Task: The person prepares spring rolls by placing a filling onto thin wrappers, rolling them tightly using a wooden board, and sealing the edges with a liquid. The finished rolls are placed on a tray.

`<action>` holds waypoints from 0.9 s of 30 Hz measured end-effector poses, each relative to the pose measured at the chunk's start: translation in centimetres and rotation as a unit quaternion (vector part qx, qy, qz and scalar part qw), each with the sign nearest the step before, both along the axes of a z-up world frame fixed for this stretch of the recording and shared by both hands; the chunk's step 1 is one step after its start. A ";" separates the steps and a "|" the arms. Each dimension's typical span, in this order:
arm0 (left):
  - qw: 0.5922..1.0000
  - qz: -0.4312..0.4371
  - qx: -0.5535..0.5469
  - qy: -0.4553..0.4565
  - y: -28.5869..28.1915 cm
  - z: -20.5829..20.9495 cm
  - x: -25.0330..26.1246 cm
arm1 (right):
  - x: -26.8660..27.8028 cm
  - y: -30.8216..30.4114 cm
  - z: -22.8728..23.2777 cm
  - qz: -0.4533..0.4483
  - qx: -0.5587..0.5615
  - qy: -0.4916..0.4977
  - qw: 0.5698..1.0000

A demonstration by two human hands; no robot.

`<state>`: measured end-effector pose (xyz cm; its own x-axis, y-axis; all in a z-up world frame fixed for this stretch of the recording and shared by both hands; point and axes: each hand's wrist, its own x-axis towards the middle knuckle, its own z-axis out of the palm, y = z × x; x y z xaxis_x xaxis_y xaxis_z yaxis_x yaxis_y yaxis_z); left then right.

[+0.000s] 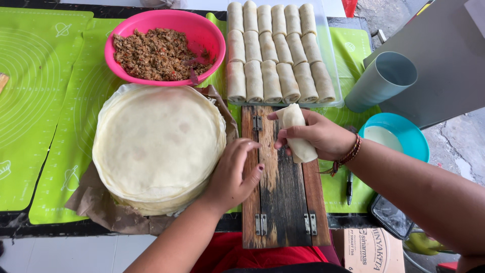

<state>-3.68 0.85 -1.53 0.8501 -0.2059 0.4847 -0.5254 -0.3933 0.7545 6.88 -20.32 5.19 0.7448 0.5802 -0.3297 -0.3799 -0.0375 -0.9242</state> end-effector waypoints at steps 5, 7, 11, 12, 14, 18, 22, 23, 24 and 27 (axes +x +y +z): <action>0.984 -0.001 0.177 -0.016 -0.5 -1.0 0.1 | 6.3 1.6 2.3 0.021 -0.138 -0.036 0.990; 0.982 0.008 0.187 0.008 -0.5 -0.6 0.3 | 9.3 3.5 6.1 0.102 -0.455 -0.136 0.874; 0.986 -0.013 0.165 0.032 -0.3 -0.3 0.3 | 20.0 4.3 4.9 0.143 -0.463 -0.256 0.836; 0.986 -0.009 0.164 0.026 -0.4 -0.1 0.3 | 22.6 4.7 4.7 0.143 -0.496 -0.332 0.790; 0.986 -0.003 0.164 0.017 -0.3 0.2 0.4 | 27.6 5.4 3.7 0.141 -0.520 -0.410 0.736; 0.990 -0.006 0.142 0.017 -0.4 0.3 0.8 | 34.5 7.6 1.0 0.148 -0.613 -0.486 0.605; 0.992 -0.002 0.130 0.001 -0.6 -0.1 0.9 | 36.6 10.6 -0.6 0.144 -0.607 -0.454 0.636; 0.991 0.003 0.133 0.002 -0.5 -0.4 1.1 | 37.0 11.4 -0.8 0.146 -0.603 -0.458 0.637; 0.991 -0.001 0.135 0.003 -0.6 -0.8 1.2 | 37.5 12.1 -1.0 0.141 -0.601 -0.445 0.649; 0.991 -0.007 0.134 0.005 -0.5 -0.8 0.9 | 37.9 12.9 -2.4 0.138 -0.599 -0.411 0.673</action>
